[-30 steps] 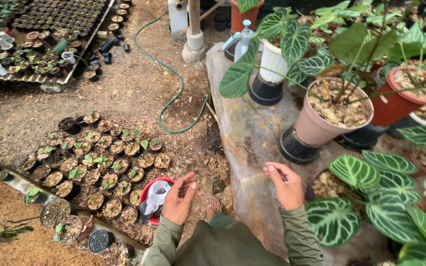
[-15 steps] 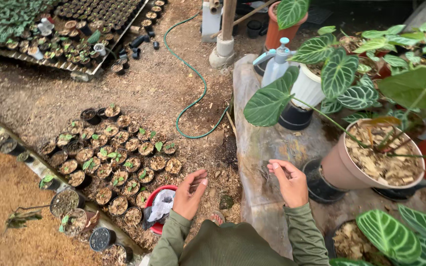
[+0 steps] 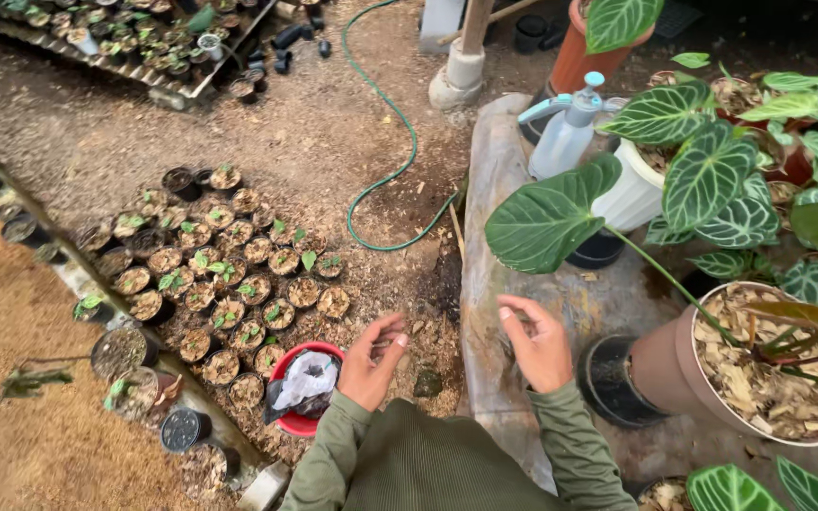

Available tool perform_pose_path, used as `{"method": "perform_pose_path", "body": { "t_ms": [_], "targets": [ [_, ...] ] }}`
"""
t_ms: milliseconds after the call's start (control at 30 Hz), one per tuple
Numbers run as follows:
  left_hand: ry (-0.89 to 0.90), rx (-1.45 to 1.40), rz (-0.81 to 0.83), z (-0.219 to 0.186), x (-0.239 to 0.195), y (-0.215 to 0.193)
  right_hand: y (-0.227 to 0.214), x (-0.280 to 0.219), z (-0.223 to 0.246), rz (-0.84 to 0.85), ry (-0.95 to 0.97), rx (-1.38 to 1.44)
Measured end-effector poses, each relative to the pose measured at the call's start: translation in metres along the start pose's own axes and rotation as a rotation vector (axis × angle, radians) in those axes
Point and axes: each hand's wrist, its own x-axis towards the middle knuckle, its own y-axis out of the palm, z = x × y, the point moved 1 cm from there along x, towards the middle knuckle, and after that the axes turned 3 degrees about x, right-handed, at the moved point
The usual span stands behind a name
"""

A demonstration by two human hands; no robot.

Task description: The person inspects potted plants with green leaves and white veins, touching and turning the leaves to check their condition. The person moves between rows of plants, examining multiple pots and occasionally removing a yellowed leaf.

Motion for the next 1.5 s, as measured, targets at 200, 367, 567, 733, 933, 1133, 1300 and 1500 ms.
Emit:
{"method": "perform_pose_path", "body": {
  "t_ms": [200, 367, 567, 733, 933, 1133, 1300, 1500],
  "targets": [
    [0.245, 0.358, -0.120, -0.019, 0.027, 0.003, -0.002, 0.002, 0.032, 0.060, -0.308, -0.136],
    [0.295, 0.333, -0.066, -0.035, 0.048, 0.008, -0.005, 0.009, 0.040, 0.038, -0.282, -0.115],
    [0.269, 0.325, 0.005, -0.044, 0.077, 0.013, -0.002, 0.019, 0.038, 0.028, -0.261, -0.067],
    [0.269, 0.276, 0.054, -0.038, 0.118, 0.015, 0.006, 0.040, 0.036, 0.061, -0.256, -0.042],
    [0.271, 0.225, 0.125, -0.027, 0.188, 0.010, 0.033, 0.096, 0.024, 0.040, -0.262, 0.074],
    [0.236, 0.234, 0.128, -0.022, 0.259, -0.023, 0.075, 0.176, 0.026, -0.022, -0.250, 0.164],
    [0.217, 0.281, 0.092, -0.019, 0.304, -0.052, 0.099, 0.227, 0.032, -0.070, -0.258, 0.168],
    [0.174, 0.281, 0.103, -0.015, 0.329, -0.082, 0.131, 0.263, 0.040, -0.125, -0.168, 0.212]
  ]
}}
